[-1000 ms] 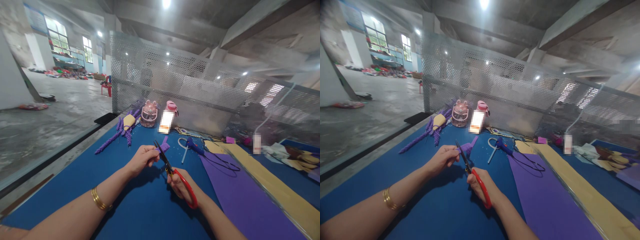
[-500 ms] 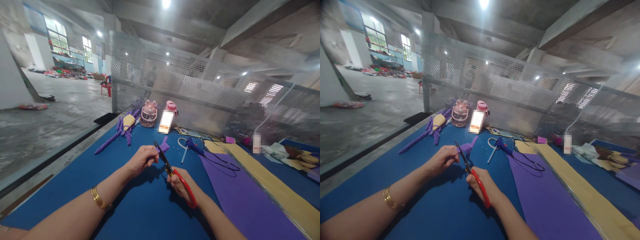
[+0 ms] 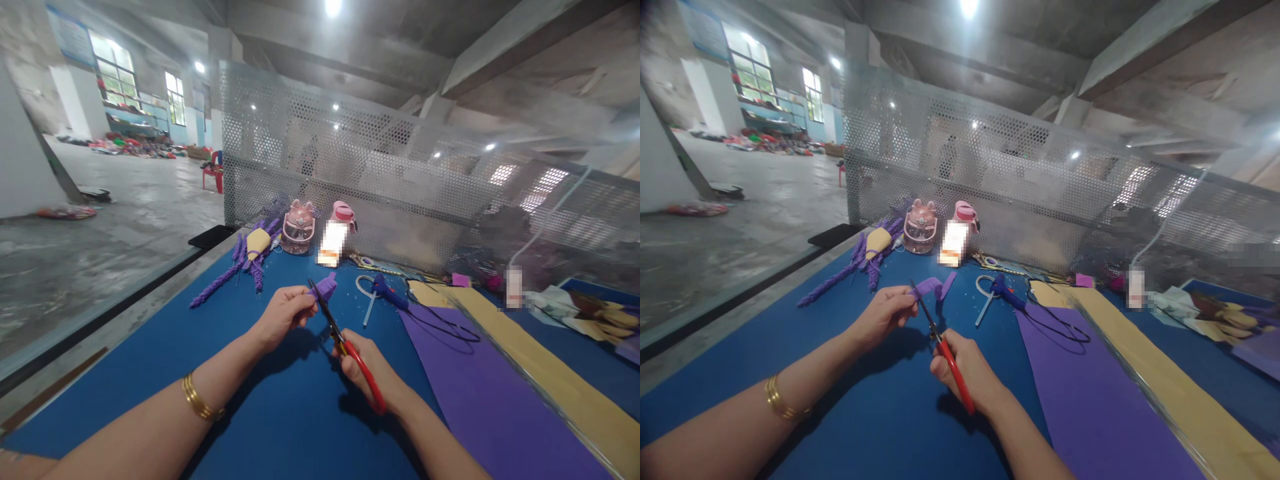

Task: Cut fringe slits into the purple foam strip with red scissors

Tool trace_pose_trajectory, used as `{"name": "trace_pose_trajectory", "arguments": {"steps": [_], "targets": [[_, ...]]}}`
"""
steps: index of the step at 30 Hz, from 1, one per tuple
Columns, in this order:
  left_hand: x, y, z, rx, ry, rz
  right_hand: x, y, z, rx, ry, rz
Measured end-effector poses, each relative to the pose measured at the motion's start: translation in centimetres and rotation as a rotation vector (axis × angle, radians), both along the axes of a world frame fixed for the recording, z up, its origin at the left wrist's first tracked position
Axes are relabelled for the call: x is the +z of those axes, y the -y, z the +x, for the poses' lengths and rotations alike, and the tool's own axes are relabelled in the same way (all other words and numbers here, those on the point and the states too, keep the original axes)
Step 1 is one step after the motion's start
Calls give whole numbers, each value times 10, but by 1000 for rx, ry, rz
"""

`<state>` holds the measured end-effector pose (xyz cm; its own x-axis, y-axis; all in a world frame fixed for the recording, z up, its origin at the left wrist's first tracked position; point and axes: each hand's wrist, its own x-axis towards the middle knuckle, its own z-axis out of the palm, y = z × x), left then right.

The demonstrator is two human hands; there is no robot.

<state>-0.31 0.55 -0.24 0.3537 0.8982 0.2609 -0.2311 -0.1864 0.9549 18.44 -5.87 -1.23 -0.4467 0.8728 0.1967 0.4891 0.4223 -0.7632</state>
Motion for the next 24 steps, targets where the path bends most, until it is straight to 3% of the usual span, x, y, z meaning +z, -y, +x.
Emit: {"name": "trace_pose_trajectory", "arguments": {"steps": [5,15,24], "targets": [[-3,-2,-1,30,25,3,1,1,2,-16,103,50],[-4,-4,-3,76,-32,24,16,5,-4,-198,356,133],[0,-1,-4,65,-90,41,9,3,-2,-213,429,226]]}}
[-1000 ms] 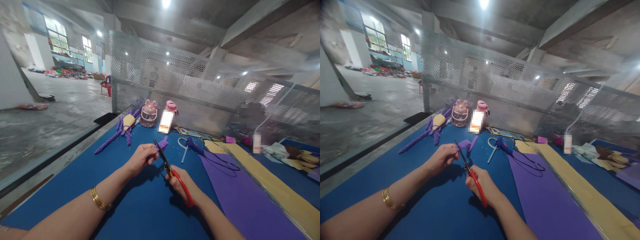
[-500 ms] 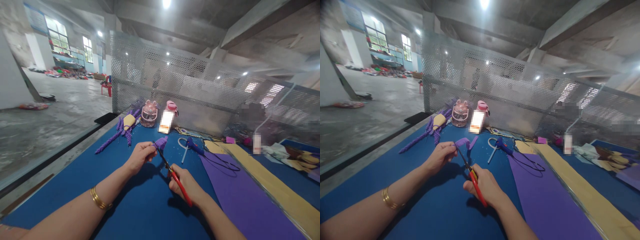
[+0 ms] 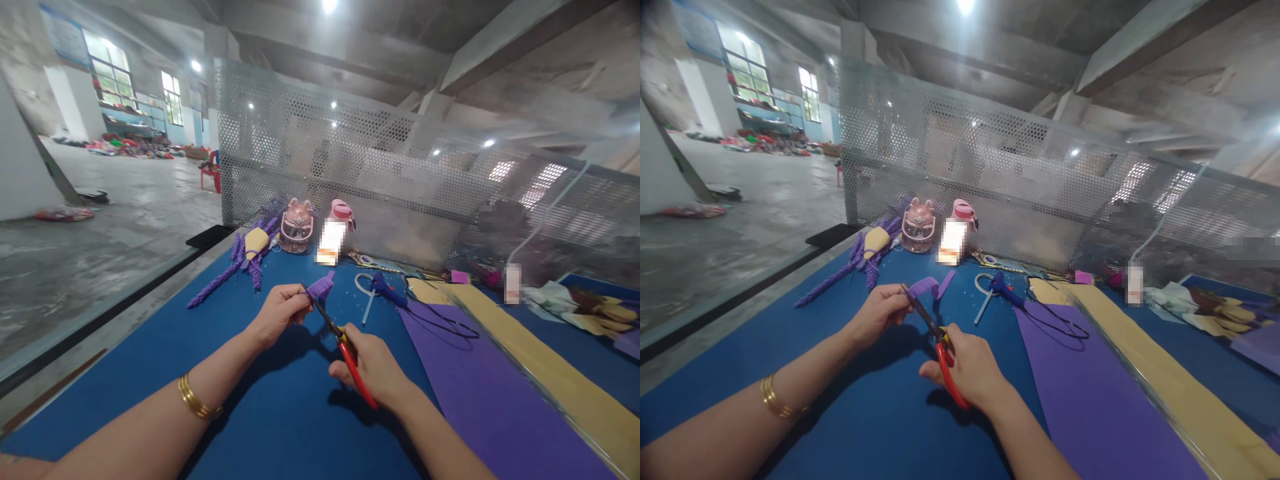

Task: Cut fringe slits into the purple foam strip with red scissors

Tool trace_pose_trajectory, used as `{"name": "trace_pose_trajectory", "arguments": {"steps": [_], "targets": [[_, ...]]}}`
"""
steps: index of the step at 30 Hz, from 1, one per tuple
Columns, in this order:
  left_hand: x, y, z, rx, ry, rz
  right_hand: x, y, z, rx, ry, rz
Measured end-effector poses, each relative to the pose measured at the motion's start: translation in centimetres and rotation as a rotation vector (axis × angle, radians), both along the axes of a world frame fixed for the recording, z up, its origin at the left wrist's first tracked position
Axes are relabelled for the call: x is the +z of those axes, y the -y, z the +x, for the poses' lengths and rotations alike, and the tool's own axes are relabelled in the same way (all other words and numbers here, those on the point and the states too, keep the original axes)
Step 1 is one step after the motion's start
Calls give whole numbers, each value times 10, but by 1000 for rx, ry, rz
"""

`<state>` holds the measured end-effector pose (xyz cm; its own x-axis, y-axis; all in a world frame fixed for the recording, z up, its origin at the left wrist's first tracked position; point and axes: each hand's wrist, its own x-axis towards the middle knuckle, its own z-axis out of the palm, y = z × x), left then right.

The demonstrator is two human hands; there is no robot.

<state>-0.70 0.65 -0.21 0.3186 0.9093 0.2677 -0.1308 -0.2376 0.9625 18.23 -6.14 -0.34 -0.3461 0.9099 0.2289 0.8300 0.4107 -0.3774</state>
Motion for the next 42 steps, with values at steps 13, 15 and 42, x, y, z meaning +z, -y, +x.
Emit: {"name": "trace_pose_trajectory", "arguments": {"steps": [13,15,42], "targets": [[0,1,1,-6,-1,-30,1,1,-2,-16,59,54],[1,2,1,-3,-8,-27,1,1,-3,-16,62,52],[-7,-3,-1,-7,-7,-22,-5,-1,-6,-62,56,78]]}}
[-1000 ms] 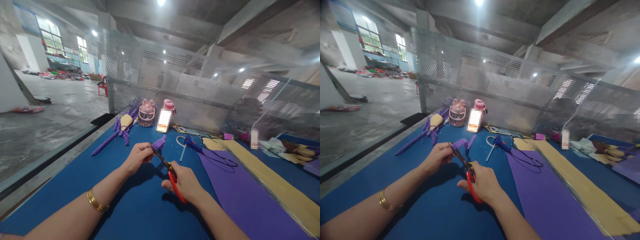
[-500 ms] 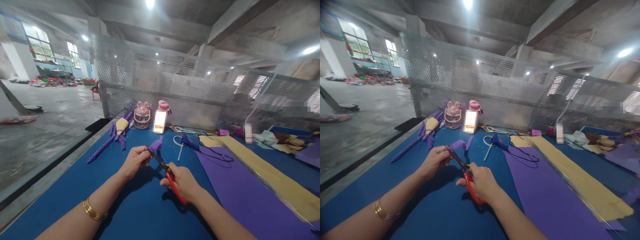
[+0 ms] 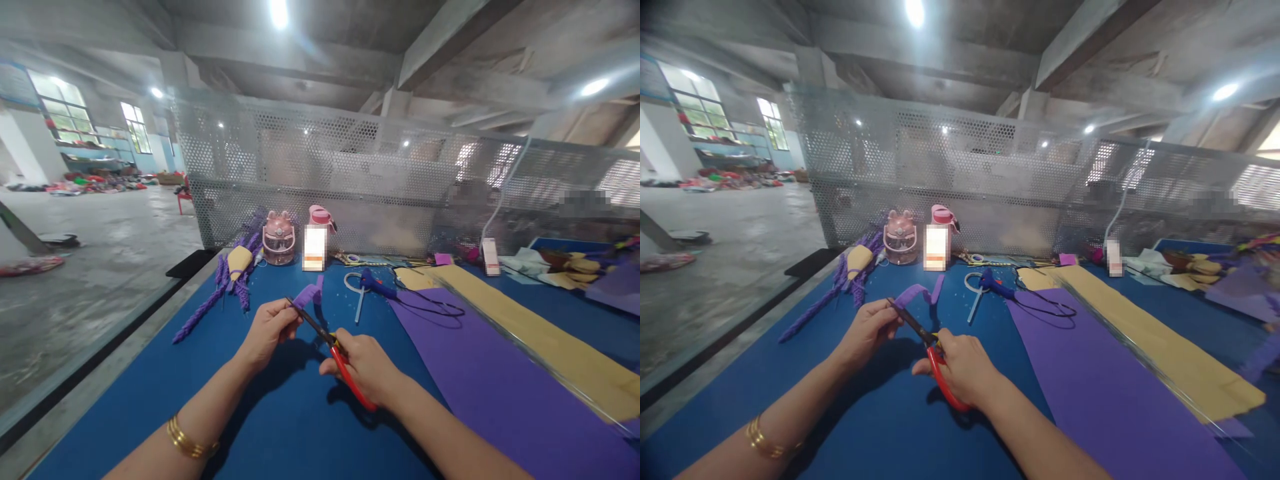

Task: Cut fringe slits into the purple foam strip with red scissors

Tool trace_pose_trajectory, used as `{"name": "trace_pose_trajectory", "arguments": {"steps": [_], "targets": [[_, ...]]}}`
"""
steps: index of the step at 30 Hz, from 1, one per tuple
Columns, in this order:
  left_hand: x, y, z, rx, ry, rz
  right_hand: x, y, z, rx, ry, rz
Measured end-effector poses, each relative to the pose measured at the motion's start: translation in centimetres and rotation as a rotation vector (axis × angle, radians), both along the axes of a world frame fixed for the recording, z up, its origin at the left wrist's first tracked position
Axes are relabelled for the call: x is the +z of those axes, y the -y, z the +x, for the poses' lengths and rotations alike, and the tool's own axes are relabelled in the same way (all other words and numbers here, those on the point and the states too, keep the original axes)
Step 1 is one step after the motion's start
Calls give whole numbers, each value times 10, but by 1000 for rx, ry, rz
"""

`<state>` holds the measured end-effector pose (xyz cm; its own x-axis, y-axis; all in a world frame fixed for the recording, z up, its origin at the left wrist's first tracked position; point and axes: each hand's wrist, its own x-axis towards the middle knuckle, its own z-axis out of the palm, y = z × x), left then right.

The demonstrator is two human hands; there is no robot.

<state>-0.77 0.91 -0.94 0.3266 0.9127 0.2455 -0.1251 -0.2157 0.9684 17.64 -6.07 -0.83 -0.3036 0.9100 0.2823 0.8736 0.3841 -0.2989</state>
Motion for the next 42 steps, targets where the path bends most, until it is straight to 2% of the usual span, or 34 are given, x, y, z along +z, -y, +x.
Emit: {"name": "trace_pose_trajectory", "arguments": {"steps": [8,19,30,42], "targets": [[1,0,1,7,19,-17,-2,-1,-1,-15,0,3],[2,5,2,25,-16,-4,9,3,-3,-52,11,-78],[4,7,2,51,-55,-30,-8,-3,-3,-33,-10,9],[-1,1,0,17,3,-22,-5,-2,-6,-44,11,-8]]}}
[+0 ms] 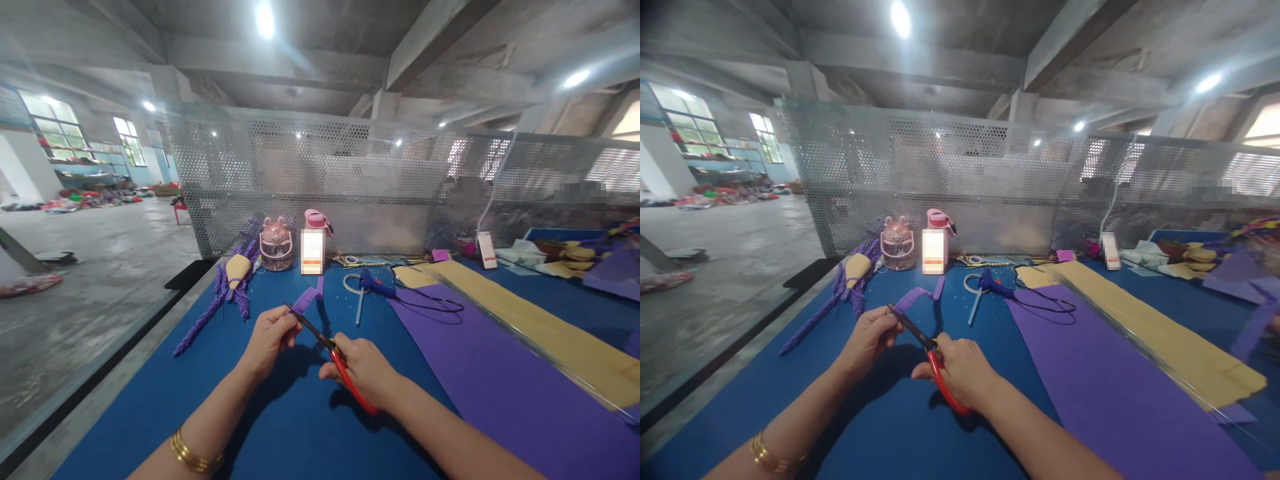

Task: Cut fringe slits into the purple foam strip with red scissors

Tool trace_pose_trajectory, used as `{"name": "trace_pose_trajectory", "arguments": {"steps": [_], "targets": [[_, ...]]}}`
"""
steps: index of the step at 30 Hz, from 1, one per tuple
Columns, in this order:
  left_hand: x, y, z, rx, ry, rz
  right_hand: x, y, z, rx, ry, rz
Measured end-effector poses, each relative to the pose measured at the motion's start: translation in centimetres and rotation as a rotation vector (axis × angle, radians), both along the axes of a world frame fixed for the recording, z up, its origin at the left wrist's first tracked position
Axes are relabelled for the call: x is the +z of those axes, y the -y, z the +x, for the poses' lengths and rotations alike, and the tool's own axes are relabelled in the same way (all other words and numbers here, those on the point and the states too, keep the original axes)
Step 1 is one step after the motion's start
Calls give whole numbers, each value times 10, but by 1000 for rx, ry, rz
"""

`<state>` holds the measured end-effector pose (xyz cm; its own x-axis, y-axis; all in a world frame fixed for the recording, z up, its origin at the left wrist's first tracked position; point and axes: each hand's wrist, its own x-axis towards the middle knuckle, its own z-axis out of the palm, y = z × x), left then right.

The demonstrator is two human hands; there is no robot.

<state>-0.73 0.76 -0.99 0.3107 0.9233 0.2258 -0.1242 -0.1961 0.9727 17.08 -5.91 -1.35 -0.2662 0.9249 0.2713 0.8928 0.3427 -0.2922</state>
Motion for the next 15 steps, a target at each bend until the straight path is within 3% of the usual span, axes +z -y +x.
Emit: {"name": "trace_pose_trajectory", "arguments": {"steps": [15], "targets": [[0,0,-1,-20,22,-20,-2,0,1,7,0,35]]}}
